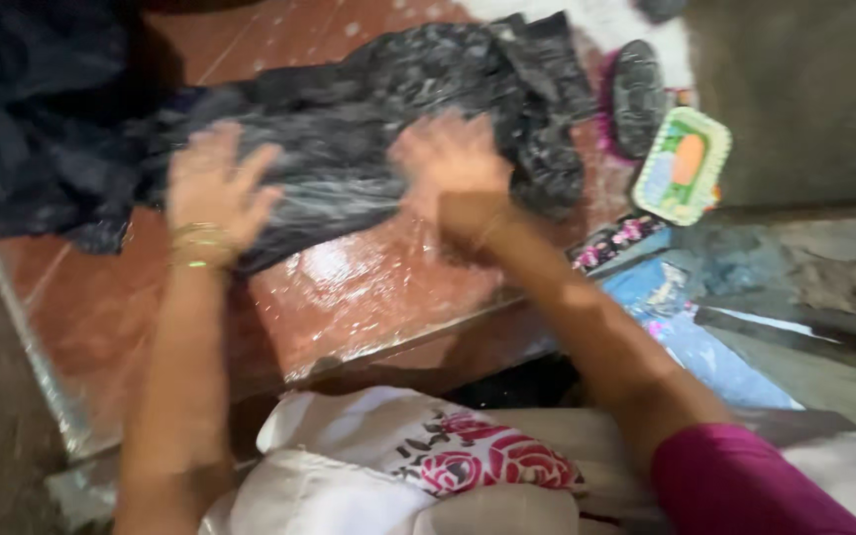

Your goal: The person washes black pants by hand on a tiled surface, scrubbing the fabric with a bar of soap and a brush before submerging it in a bucket of water.

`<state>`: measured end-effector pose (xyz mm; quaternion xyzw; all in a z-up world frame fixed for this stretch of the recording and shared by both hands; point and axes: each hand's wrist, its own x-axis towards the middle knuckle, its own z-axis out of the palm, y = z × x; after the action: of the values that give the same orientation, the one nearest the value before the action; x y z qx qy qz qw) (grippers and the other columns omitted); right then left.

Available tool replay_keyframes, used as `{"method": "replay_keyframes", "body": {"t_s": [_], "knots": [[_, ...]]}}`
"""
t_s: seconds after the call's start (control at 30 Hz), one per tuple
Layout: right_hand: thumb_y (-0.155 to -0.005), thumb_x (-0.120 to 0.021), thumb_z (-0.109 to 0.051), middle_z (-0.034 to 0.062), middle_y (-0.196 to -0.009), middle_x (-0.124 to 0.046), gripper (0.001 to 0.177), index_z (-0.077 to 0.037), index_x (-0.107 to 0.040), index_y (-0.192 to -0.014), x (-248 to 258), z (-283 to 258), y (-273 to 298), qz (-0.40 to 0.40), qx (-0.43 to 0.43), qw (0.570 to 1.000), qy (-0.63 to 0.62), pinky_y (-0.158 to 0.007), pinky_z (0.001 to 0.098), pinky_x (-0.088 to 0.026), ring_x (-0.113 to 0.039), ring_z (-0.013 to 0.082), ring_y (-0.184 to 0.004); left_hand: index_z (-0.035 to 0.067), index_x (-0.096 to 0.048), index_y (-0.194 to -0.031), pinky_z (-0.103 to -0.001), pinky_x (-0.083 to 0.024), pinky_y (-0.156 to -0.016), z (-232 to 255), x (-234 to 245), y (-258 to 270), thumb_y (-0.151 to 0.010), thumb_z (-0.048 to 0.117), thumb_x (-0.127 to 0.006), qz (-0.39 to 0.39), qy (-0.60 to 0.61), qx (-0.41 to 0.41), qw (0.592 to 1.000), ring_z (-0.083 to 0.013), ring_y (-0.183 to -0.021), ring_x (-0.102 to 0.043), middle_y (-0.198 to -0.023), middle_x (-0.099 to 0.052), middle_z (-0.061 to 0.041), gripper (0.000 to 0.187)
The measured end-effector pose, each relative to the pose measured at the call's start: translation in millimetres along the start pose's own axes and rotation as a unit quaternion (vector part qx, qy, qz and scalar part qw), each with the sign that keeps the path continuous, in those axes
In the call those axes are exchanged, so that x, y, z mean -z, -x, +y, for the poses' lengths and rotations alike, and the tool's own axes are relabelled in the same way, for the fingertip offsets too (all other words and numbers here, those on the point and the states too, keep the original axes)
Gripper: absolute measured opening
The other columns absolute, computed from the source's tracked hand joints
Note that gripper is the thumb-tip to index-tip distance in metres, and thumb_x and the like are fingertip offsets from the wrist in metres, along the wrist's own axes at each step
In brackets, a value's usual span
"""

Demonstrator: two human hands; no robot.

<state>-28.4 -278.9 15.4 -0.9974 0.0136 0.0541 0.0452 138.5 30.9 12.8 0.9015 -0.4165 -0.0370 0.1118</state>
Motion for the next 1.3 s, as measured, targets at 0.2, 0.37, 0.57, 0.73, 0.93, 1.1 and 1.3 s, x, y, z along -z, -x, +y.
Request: {"method": "replay_keyframes", "body": {"t_s": [0.2, 0.37, 0.57, 0.73, 0.93, 1.1, 1.3], "knots": [[-0.082, -0.077, -0.051, 0.0317, -0.130, -0.054, 0.080, -0.002, -0.049, -0.138, 44.5, 206.0, 59.8, 0.126, -0.349, 0.922, 0.107, -0.112, 0.0683, -0.027, -0.043, 0.0550, -0.131, 0.019, -0.038, -0.165, -0.073, -0.008, -0.116, 53.9, -37.8, 30.3, -0.107, 0.043, -0.050, 0.053, -0.002, 0.189, 0.980, -0.0500, -0.152, -0.023, -0.168, -0.025, -0.029, 0.064], [-0.076, -0.080, -0.052, 0.0365, -0.131, -0.050, 0.097, -0.009, -0.034, -0.150, 44.4, 202.4, 53.7, 0.026, -0.384, 0.922, 0.048, -0.115, 0.0639, -0.028, -0.042, 0.0563, -0.131, -0.003, -0.030, -0.159, -0.064, -0.020, -0.118, 66.6, -53.6, 104.4, -0.097, 0.050, -0.059, 0.101, 0.056, 0.185, 0.976, -0.0538, -0.148, -0.028, -0.162, -0.025, -0.038, 0.087], [-0.087, -0.080, -0.049, 0.0405, -0.145, -0.036, 0.082, -0.030, -0.038, -0.155, 19.7, 105.9, 27.3, 0.228, -0.302, 0.904, -0.200, -0.102, 0.0570, -0.045, -0.051, 0.0592, -0.121, -0.003, -0.052, -0.135, -0.047, -0.049, -0.103, -2.5, -61.4, 127.0, -0.084, 0.038, -0.090, 0.162, 0.329, 0.412, 0.834, -0.0395, -0.122, -0.059, -0.135, -0.058, -0.028, 0.076], [-0.096, -0.068, -0.045, 0.0493, -0.152, -0.034, 0.071, -0.034, -0.047, -0.163, -9.0, 145.1, 32.3, 0.088, -0.193, 0.976, -0.047, -0.088, 0.0638, -0.049, -0.057, 0.0598, -0.110, -0.002, -0.059, -0.110, -0.041, -0.052, -0.077, 9.8, -43.0, 130.2, -0.081, 0.028, -0.091, 0.117, 0.257, 0.414, 0.865, -0.0305, -0.082, -0.065, -0.095, -0.068, -0.017, 0.053], [-0.102, -0.065, -0.047, 0.0403, -0.134, -0.050, 0.069, -0.021, -0.043, -0.162, 45.6, 139.8, -10.4, 0.053, -0.309, 0.949, -0.043, -0.090, 0.0597, -0.050, -0.060, 0.0544, -0.106, 0.003, -0.067, -0.096, -0.043, -0.049, -0.061, 71.1, 3.3, 174.4, -0.086, 0.020, -0.085, 0.195, 0.265, 0.400, 0.856, -0.0291, -0.066, -0.061, -0.081, -0.066, -0.016, 0.028], [-0.101, -0.062, -0.050, 0.0355, -0.142, -0.043, 0.067, -0.024, -0.045, -0.159, -15.5, -160.8, 42.1, 0.027, 0.104, 0.991, -0.079, -0.088, 0.0601, -0.050, -0.060, 0.0541, -0.106, 0.005, -0.068, -0.094, -0.042, -0.051, -0.063, 54.6, -20.5, 208.5, -0.084, 0.017, -0.084, 0.117, 0.238, 0.424, 0.866, -0.0307, -0.068, -0.066, -0.077, -0.069, -0.016, 0.022], [-0.099, -0.058, -0.054, 0.0297, -0.151, -0.036, 0.064, -0.027, -0.048, -0.157, 24.5, -16.5, 33.7, 0.009, -0.052, 0.996, 0.066, -0.085, 0.0605, -0.051, -0.060, 0.0536, -0.106, 0.004, -0.067, -0.090, -0.039, -0.051, -0.067, 56.1, -26.0, 234.6, -0.086, 0.017, -0.083, 0.153, 0.284, 0.414, 0.851, -0.0295, -0.070, -0.067, -0.082, -0.069, -0.016, 0.021]]}}
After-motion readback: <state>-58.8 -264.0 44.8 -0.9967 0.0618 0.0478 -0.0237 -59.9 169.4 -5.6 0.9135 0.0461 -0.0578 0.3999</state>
